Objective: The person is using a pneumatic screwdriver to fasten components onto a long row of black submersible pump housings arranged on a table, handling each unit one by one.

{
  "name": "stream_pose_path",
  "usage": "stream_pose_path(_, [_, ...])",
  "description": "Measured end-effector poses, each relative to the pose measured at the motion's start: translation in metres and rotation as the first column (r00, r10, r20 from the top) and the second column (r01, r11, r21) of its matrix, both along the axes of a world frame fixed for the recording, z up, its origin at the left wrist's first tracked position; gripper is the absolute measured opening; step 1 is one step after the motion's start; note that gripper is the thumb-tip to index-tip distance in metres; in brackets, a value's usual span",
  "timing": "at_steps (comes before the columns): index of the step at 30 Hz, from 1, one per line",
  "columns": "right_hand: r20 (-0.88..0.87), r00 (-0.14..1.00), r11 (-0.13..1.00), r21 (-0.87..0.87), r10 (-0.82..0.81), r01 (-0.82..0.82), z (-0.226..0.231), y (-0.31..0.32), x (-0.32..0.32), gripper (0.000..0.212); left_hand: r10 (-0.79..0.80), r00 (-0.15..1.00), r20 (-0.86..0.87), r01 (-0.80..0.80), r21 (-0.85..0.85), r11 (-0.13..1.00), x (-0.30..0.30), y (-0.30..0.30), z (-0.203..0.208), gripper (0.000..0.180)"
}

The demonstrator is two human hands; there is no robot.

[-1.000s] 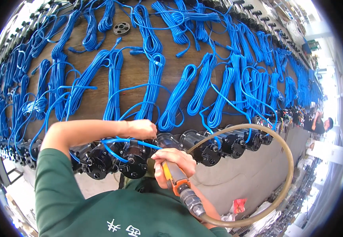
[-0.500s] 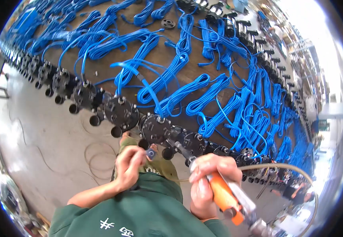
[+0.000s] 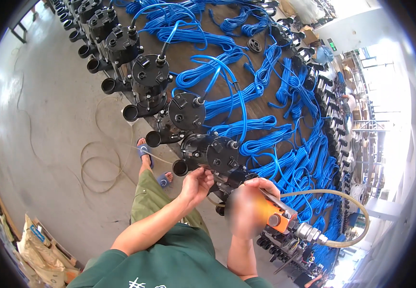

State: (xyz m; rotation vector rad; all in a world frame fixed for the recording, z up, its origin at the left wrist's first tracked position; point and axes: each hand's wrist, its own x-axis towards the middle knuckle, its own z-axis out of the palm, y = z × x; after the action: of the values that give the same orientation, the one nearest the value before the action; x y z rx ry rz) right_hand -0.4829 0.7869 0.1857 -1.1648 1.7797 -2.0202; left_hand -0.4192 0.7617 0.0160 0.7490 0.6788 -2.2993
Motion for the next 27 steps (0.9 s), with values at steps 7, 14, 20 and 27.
stream_pose_path(7, [0.068,0.997,1.000,-0.016,0.022,-0.021,-0.007,-0.012,-0.005,0.044,0.022,1.000,0.006,-0.022,-0.008,1.000,-0.001,0.006,-0.009,0.013])
stream_pose_path(14, [0.008,0.989,0.987,-0.064,0.147,-0.146,-0.017,-0.023,-0.011,0.033,-0.015,1.000,0.027,0.015,0.007,1.000,-0.001,0.005,-0.013,0.012])
stream_pose_path(20, [-0.017,0.963,0.963,-0.014,0.268,-0.268,-0.026,-0.020,-0.023,0.036,-0.273,0.884,0.380,0.398,-0.303,0.866,0.030,-0.005,-0.006,0.018])
stream_pose_path(27, [-0.009,0.946,0.941,-0.102,0.325,-0.324,0.003,-0.057,0.003,0.044,0.725,0.300,0.619,0.873,-0.485,0.052,0.038,-0.039,0.013,0.131])
